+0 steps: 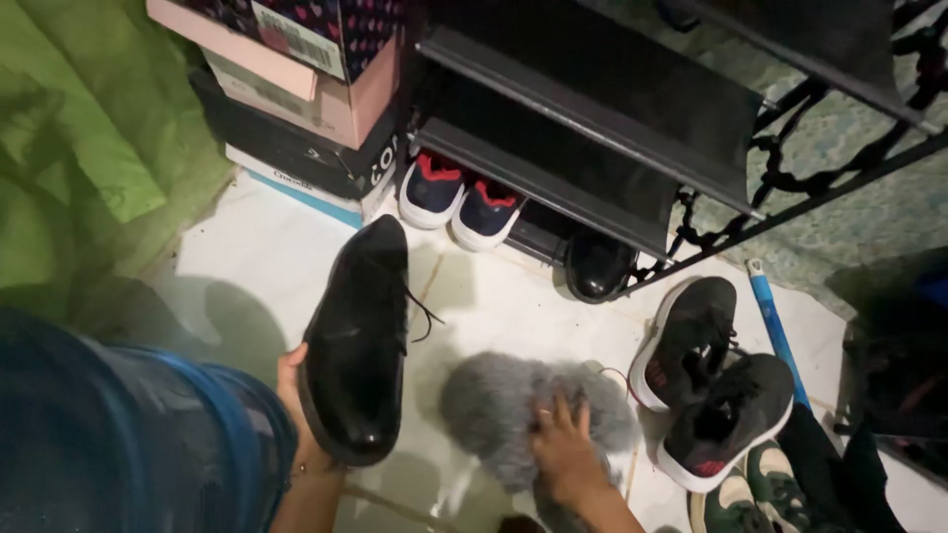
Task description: The person removes various shoes from a multi-tier shoe rack, wipes them with a gray duster, and places them back on the rack. The person also moves a helmet and a blue bag to rearrange the items on the rack.
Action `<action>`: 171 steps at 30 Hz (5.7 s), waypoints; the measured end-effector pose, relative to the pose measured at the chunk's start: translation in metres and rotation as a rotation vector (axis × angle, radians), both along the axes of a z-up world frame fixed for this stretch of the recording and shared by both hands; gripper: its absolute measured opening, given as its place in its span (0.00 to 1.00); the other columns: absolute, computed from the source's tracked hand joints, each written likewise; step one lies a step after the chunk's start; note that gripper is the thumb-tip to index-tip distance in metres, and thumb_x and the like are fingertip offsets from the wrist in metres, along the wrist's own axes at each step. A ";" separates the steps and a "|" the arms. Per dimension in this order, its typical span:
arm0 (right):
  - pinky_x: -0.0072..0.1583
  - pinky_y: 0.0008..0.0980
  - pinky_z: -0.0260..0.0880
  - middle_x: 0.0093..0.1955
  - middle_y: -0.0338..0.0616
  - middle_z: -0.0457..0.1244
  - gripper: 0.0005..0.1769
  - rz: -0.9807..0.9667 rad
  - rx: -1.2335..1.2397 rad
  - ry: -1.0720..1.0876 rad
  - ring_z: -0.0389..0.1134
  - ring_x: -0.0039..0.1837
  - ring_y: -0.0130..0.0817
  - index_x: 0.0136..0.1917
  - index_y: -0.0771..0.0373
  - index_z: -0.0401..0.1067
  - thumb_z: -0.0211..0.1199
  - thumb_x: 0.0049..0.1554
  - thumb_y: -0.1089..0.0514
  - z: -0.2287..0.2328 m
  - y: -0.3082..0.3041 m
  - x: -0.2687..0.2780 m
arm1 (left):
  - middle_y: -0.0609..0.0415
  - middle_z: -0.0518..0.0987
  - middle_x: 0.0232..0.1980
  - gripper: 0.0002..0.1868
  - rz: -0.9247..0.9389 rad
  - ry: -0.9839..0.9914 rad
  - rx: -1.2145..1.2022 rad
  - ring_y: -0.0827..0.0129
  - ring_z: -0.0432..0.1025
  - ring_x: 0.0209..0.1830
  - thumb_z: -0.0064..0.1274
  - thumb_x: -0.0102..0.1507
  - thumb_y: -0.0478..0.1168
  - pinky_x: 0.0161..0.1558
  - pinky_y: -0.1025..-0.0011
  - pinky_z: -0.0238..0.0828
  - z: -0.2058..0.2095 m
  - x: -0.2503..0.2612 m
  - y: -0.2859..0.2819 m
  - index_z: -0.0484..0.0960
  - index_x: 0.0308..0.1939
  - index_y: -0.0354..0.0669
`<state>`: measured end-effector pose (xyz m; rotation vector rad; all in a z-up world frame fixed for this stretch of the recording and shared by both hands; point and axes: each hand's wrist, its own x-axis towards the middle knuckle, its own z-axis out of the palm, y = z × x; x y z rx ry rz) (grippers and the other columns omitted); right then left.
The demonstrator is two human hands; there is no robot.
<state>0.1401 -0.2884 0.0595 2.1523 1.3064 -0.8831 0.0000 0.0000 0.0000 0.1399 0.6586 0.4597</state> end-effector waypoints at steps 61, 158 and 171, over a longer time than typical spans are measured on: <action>0.55 0.52 0.78 0.61 0.47 0.68 0.26 -2.012 1.713 1.043 0.72 0.59 0.49 0.66 0.59 0.68 0.66 0.55 0.63 -0.115 0.102 0.200 | 0.40 0.52 0.82 0.45 -0.449 -0.179 -0.105 0.43 0.47 0.80 0.36 0.61 0.59 0.72 0.38 0.38 -0.179 0.012 -0.077 0.51 0.81 0.49; 0.66 0.56 0.54 0.71 0.58 0.56 0.52 -0.554 0.931 -0.230 0.56 0.69 0.56 0.74 0.48 0.61 0.75 0.37 0.55 -0.099 -0.041 0.005 | 0.42 0.82 0.58 0.30 -0.349 0.106 -0.012 0.52 0.78 0.54 0.49 0.64 0.51 0.55 0.55 0.75 -0.007 0.004 -0.048 0.75 0.64 0.34; 0.62 0.63 0.55 0.62 0.53 0.62 0.33 -0.015 0.956 -0.408 0.56 0.65 0.58 0.63 0.56 0.76 0.59 0.43 0.63 -0.012 0.014 0.135 | 0.50 0.83 0.58 0.46 -0.881 0.383 0.366 0.57 0.75 0.60 0.69 0.50 0.35 0.60 0.58 0.69 -0.073 -0.004 -0.067 0.67 0.72 0.52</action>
